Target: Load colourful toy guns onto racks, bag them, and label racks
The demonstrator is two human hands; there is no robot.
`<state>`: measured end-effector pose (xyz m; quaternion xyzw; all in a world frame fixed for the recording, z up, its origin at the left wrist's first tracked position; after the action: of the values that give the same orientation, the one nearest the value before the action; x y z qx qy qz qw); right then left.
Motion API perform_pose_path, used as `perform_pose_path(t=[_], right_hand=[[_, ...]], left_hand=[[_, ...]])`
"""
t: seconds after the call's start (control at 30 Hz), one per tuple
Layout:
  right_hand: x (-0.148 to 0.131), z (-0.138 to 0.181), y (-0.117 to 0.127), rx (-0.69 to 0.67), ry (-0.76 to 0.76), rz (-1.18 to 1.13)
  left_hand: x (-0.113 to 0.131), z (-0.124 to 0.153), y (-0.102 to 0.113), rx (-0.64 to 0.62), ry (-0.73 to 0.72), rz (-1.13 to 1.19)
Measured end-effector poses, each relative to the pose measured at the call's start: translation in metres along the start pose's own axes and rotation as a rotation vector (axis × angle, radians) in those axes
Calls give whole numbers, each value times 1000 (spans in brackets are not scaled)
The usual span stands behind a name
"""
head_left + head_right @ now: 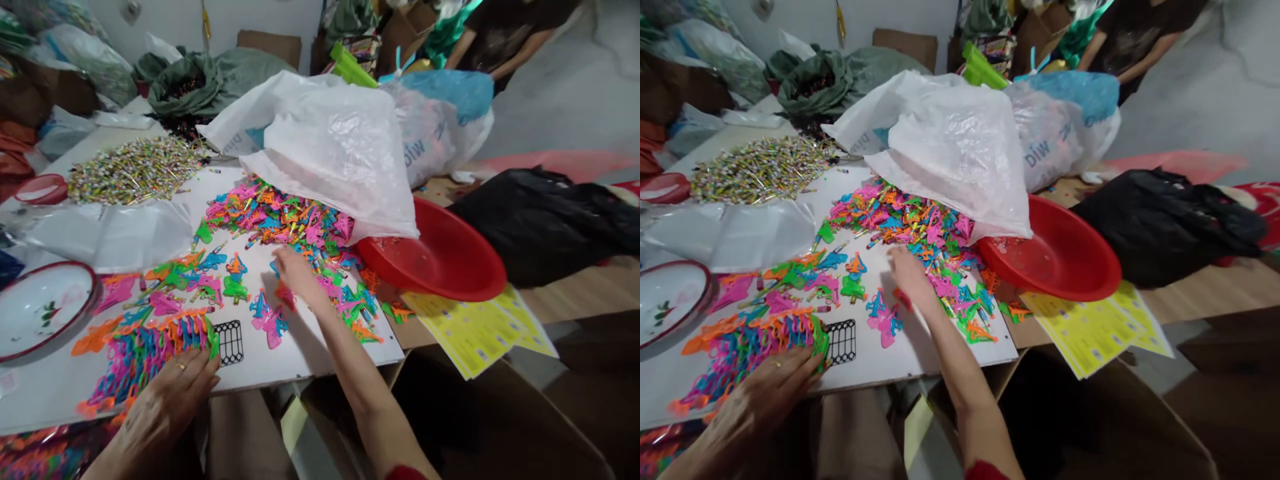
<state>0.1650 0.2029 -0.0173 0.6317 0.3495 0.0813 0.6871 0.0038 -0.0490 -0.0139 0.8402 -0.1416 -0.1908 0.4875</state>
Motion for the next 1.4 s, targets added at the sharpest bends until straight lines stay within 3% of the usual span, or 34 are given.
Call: perform_pose_path(t=[0.1, 0.23, 0.3, 0.4, 0.5, 0.57, 0.63, 0.77, 0.87, 0.93, 1.03, 1.17, 1.27, 1.4], right_hand=[[41, -58, 28, 101, -187, 275], [50, -85, 28, 25, -40, 412], [34, -71, 17, 30, 133, 450], [-1, -23, -13, 28, 413, 434], [-30, 32, -49, -97, 613, 344], [-39, 56, -65, -151, 567, 287], [-41, 63, -72, -129, 354, 247], [-48, 53, -73, -116, -75, 160], [-52, 44, -69, -140, -229, 60], [-50, 44, -64, -81, -292, -74], [-54, 57, -67, 36, -245, -441], [-77, 80, -99, 12, -72, -816], [-89, 86, -122, -41, -23, -847], [-95, 81, -123, -34, 112, -746]], left_hand=[[3, 0, 6, -21, 4, -1], [2, -5, 23, 11, -50, 48], [-6, -14, 32, 66, -1, 103], [-28, -35, 34, 76, 161, 109], [-49, -51, 11, -169, 294, 94], [-56, -54, -6, -331, 308, 157], [-58, -52, -16, -412, 313, 200], [-60, -47, -18, -440, 318, 228], [-60, -49, -11, -436, 323, 240], [-60, -54, -4, -384, 330, 238], [-57, -63, -2, -349, 338, 241], [-51, -66, -14, -489, 350, 220], [-50, -65, -17, -493, 379, 229], [-49, -64, -13, -479, 360, 255]])
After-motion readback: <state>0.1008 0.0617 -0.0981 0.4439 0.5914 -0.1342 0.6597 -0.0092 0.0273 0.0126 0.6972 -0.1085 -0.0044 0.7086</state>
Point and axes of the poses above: each hand's wrist, its own z-axis away from the middle knuckle, its own y-axis out of the back of the hand, x = y × z, the point moved 4 cm from there along -z, towards the middle knuckle, and after that the axes turned 1 degree about -z, right-handed, at the moved point
